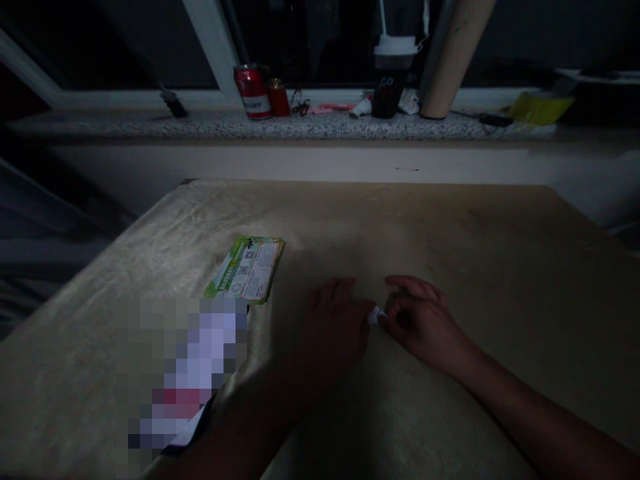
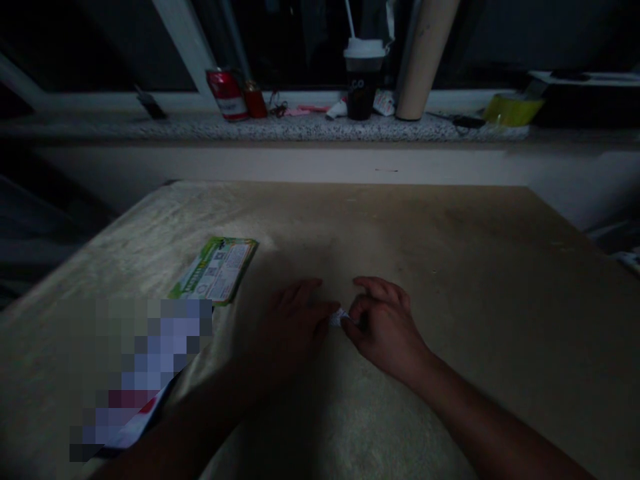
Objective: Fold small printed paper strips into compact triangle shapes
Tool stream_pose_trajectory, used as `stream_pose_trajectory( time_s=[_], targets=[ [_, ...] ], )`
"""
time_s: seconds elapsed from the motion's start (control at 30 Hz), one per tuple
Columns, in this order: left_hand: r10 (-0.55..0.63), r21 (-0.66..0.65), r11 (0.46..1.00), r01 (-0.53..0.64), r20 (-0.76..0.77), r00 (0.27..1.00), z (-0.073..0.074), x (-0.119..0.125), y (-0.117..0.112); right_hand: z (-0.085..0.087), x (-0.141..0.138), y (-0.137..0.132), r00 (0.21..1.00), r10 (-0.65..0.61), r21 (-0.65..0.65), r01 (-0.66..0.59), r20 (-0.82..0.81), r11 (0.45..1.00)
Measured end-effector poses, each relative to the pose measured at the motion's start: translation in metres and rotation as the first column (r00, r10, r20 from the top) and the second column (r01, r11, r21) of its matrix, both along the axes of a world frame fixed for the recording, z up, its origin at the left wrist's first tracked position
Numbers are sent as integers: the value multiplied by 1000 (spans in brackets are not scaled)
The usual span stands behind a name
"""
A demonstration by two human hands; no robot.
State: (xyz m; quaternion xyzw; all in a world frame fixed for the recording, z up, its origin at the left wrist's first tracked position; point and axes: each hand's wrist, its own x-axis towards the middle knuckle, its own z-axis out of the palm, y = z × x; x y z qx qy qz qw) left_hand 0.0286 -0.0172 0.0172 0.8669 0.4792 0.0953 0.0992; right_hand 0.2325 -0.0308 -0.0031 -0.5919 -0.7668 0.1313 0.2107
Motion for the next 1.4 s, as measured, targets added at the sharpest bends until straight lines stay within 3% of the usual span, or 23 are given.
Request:
stream_pose_trajectory(
  time_s=[0.6, 0.8, 0.9, 1.07, 1.4],
  targets=[
    [8, 4, 1000, -8, 11, 1000, 0, -1, -1, -1, 23, 5, 998, 62, -17, -62, -1, 998],
    [10, -35, 999, -10, 15, 1000, 3, -1, 0, -4, 36, 9, 989, 109, 30, -106, -102, 994],
    [9, -23, 1000, -9, 24, 1000, 1, -1, 0, -5, 33, 9, 977, 149, 70, -140, -153, 988],
    [11, -31, 999, -9, 50, 999, -2, -3, 1, -7, 18, 4, 973, 211, 117, -200, -95, 973],
    [22, -71, 997, -8, 188, 982, -9, -3, 8, -5, 9, 2, 981, 189, 125, -183, -36, 975]
  ],
)
